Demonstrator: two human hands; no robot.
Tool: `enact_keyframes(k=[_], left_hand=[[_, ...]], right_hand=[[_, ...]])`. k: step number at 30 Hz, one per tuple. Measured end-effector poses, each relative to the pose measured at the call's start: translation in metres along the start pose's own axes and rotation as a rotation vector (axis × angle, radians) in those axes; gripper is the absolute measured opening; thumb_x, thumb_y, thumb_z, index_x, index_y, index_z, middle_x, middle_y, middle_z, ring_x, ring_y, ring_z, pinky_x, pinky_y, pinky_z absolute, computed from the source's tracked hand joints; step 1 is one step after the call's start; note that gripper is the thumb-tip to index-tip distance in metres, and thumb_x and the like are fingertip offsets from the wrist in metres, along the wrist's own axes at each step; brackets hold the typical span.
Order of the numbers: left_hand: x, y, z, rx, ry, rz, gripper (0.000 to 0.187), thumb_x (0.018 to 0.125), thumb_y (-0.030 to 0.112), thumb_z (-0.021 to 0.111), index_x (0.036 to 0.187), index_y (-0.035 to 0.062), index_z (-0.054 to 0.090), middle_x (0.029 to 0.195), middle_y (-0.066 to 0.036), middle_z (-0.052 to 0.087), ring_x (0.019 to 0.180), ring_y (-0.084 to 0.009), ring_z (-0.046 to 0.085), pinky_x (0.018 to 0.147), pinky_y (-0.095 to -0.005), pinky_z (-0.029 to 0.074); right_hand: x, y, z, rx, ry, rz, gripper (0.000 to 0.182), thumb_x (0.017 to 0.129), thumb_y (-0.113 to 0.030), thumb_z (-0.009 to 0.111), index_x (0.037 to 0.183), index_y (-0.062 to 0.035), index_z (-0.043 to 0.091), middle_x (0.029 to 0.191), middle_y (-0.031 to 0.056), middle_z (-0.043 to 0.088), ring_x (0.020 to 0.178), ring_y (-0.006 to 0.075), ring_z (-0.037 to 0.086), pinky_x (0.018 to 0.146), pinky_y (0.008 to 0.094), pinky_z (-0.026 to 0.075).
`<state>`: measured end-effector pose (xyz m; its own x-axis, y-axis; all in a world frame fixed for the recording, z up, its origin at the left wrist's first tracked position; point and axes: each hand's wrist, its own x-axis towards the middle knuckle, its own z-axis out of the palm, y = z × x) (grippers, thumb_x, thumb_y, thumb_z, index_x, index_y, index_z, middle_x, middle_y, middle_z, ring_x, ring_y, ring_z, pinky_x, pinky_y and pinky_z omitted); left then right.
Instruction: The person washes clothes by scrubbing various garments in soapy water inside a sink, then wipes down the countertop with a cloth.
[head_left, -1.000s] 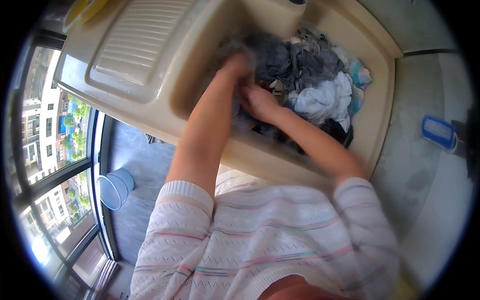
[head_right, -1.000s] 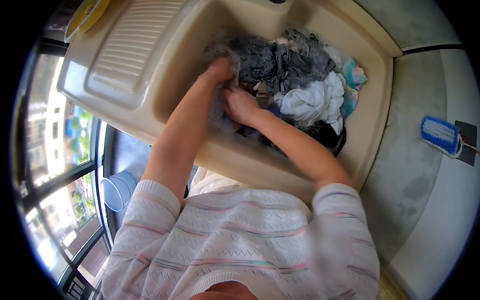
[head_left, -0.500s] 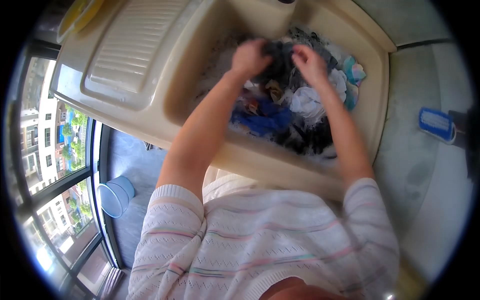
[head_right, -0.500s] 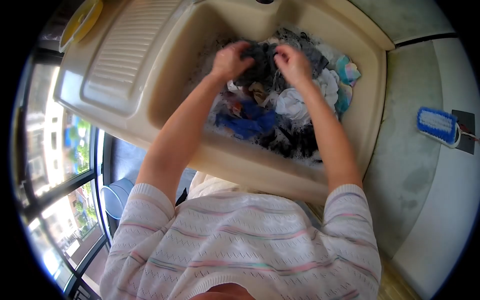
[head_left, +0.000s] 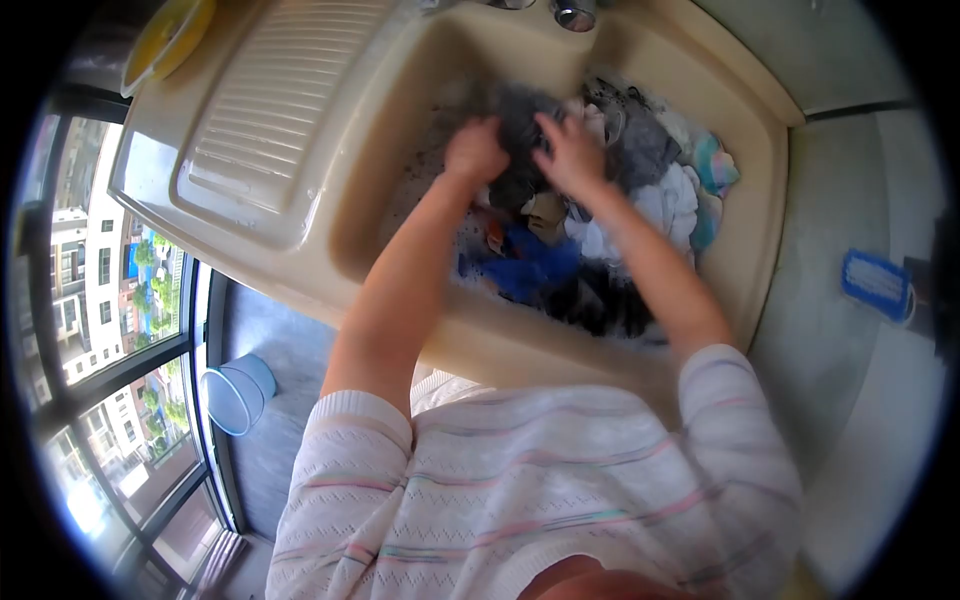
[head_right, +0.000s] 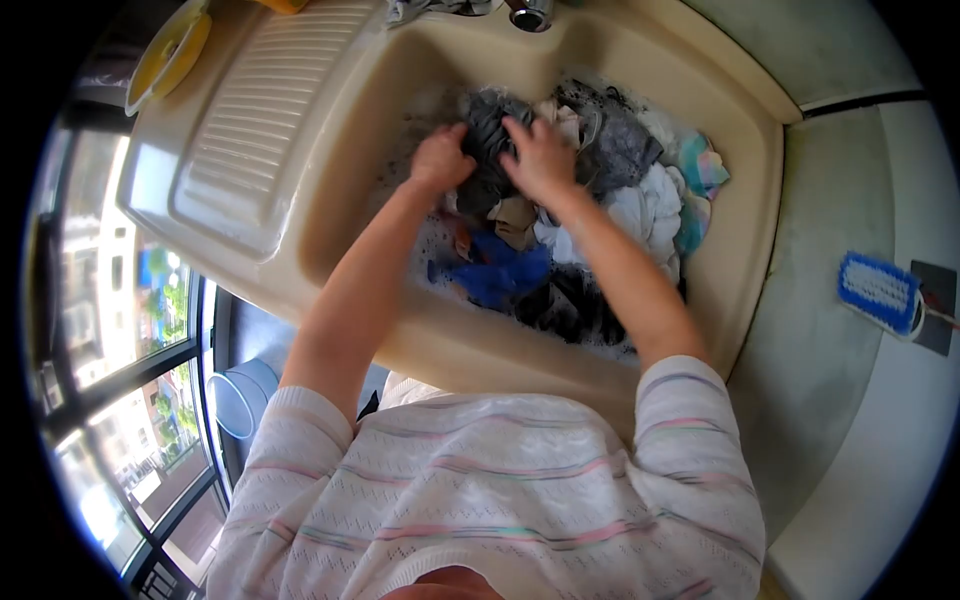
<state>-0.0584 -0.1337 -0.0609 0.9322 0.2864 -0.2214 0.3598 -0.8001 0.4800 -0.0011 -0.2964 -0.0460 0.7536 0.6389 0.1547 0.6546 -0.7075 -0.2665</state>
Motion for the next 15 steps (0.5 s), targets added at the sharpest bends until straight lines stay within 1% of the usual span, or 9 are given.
enact_keyframes(k=[3, 4, 7, 8, 9, 11, 12, 13, 15], left_hand=[[0.000, -0.006, 0.010, -0.067, -0.116, -0.045, 0.042, 0.066, 0.017, 0.056, 0.105, 0.0019, 0.050, 0.101, -0.022, 0.054, 0.094, -0.0371, 0.051, 0.081, -0.0403, 0.043], [0.001, -0.013, 0.018, -0.071, -0.118, -0.059, 0.041, 0.067, 0.018, 0.056, 0.104, 0.0008, 0.050, 0.099, -0.022, 0.055, 0.093, -0.0356, 0.052, 0.080, -0.0395, 0.043], [0.006, -0.019, 0.016, -0.175, -0.151, -0.131, 0.040, 0.072, 0.022, 0.056, 0.104, -0.0017, 0.051, 0.096, -0.019, 0.057, 0.088, -0.0293, 0.056, 0.077, -0.0368, 0.044], [0.007, -0.014, 0.006, -0.276, -0.191, -0.189, 0.041, 0.074, 0.023, 0.056, 0.105, -0.0019, 0.051, 0.096, -0.017, 0.057, 0.087, -0.0261, 0.056, 0.076, -0.0354, 0.045], [0.006, -0.010, -0.001, -0.375, -0.230, -0.243, 0.041, 0.076, 0.025, 0.056, 0.107, -0.0022, 0.051, 0.096, -0.016, 0.058, 0.085, -0.0229, 0.057, 0.075, -0.0341, 0.045], [0.009, -0.006, -0.003, -1.128, -0.177, -0.272, 0.044, 0.078, 0.026, 0.056, 0.111, -0.0021, 0.049, 0.095, -0.012, 0.057, 0.084, -0.0179, 0.056, 0.075, -0.0317, 0.045], [0.011, -0.002, -0.003, -1.512, -0.147, -0.280, 0.046, 0.079, 0.027, 0.055, 0.114, -0.0021, 0.048, 0.094, -0.010, 0.057, 0.083, -0.0154, 0.055, 0.075, -0.0305, 0.044], [0.010, 0.001, -0.003, -1.575, -0.208, -0.274, 0.045, 0.080, 0.027, 0.054, 0.115, -0.0010, 0.047, 0.094, -0.009, 0.057, 0.083, -0.0148, 0.055, 0.076, -0.0299, 0.044], [0.004, 0.003, -0.006, -1.686, -0.337, -0.263, 0.044, 0.081, 0.025, 0.052, 0.117, 0.0011, 0.047, 0.095, -0.007, 0.056, 0.084, -0.0137, 0.054, 0.077, -0.0287, 0.043]], right_hand=[[0.001, 0.014, 0.052, -0.016, -0.214, 0.103, 0.052, 0.070, -0.006, 0.050, 0.121, -0.0156, 0.044, 0.108, 0.0186, 0.044, 0.089, 0.0347, 0.050, 0.076, 0.0426, 0.043], [0.005, 0.028, 0.072, 0.056, -0.173, 0.055, 0.037, 0.079, -0.009, 0.040, 0.115, -0.0117, 0.047, 0.104, 0.0207, 0.049, 0.089, 0.0397, 0.050, 0.078, 0.0450, 0.042], [0.027, 0.059, 0.123, 0.070, -0.453, 0.126, 0.032, 0.079, -0.010, 0.039, 0.110, -0.0070, 0.049, 0.102, 0.0247, 0.050, 0.090, 0.0384, 0.051, 0.077, 0.0441, 0.042], [0.024, 0.062, 0.131, 0.190, -0.213, 0.233, 0.025, 0.079, -0.015, 0.043, 0.099, -0.0052, 0.053, 0.093, 0.0241, 0.055, 0.086, 0.0354, 0.053, 0.074, 0.0424, 0.043], [0.023, 0.053, 0.113, 0.202, -0.227, 0.228, 0.023, 0.078, -0.017, 0.046, 0.095, -0.0061, 0.055, 0.090, 0.0222, 0.056, 0.082, 0.0352, 0.054, 0.071, 0.0419, 0.043], [0.025, 0.010, 0.030, 0.233, -0.253, 0.220, 0.019, 0.076, -0.022, 0.051, 0.087, -0.0077, 0.058, 0.083, 0.0184, 0.058, 0.075, 0.0349, 0.055, 0.067, 0.0409, 0.044], [0.021, -0.009, 0.004, 0.412, -0.208, 0.198, 0.018, 0.073, -0.025, 0.056, 0.083, -0.0103, 0.059, 0.078, 0.0153, 0.058, 0.070, 0.0335, 0.055, 0.063, 0.0403, 0.045], [0.014, -0.029, -0.015, 0.588, -0.165, 0.177, 0.017, 0.069, -0.027, 0.060, 0.079, -0.0130, 0.060, 0.072, 0.0122, 0.058, 0.065, 0.0321, 0.055, 0.059, 0.0397, 0.045], [0.000, -0.077, -0.034, 0.663, 0.154, -0.137, 0.014, 0.068, -0.029, 0.062, 0.074, -0.0158, 0.060, 0.067, 0.0095, 0.056, 0.061, 0.0297, 0.056, 0.055, 0.0390, 0.044]])
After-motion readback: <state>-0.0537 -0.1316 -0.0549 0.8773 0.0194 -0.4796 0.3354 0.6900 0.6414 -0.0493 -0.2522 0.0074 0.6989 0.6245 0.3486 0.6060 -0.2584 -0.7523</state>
